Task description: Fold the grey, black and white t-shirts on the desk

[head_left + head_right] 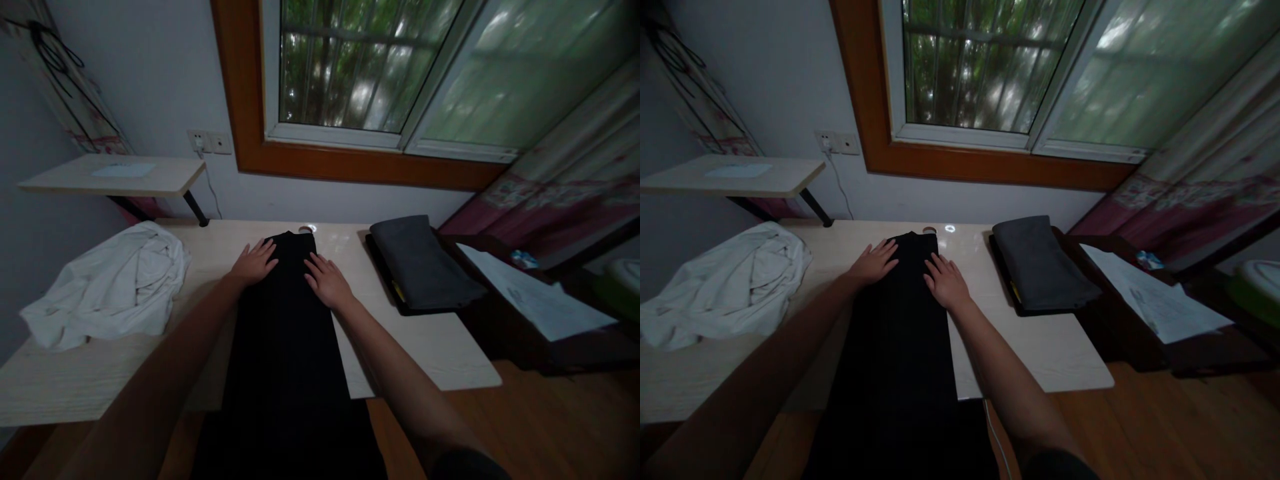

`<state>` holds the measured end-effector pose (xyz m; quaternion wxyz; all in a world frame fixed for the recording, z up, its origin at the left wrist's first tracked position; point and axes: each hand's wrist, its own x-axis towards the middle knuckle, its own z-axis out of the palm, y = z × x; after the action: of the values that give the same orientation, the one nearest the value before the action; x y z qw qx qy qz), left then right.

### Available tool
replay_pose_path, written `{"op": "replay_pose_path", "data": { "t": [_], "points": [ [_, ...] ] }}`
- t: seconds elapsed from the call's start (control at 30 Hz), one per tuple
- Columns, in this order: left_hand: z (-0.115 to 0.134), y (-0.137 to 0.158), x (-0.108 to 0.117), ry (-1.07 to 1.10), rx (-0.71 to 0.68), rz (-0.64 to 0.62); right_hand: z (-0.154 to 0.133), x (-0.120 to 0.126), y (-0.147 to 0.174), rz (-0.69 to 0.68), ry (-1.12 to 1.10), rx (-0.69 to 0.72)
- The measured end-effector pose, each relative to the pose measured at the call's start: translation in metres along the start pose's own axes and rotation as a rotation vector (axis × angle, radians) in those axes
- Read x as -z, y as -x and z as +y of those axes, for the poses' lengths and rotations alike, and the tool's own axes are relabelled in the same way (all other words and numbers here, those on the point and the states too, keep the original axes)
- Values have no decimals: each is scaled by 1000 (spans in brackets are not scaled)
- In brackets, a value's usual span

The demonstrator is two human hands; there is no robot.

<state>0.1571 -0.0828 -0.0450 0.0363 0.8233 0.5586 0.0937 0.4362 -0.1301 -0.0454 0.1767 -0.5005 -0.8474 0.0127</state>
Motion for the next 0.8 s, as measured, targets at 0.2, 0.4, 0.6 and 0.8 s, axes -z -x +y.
{"op": "replay_pose_path", "data": {
  "t": [0.2,0.4,0.6,0.8],
  "points": [
    [-21,-13,-3,32,162,49,1,-2,0,2,-4,-9],
    [-24,-11,-6,30,301,203,4,-2,0,24,-12,-63],
    [-32,-3,-3,177,321,279,5,-2,-1,42,14,-70],
    [-27,17,-2,277,108,400,7,-4,-2,60,71,-120]
  ]
}}
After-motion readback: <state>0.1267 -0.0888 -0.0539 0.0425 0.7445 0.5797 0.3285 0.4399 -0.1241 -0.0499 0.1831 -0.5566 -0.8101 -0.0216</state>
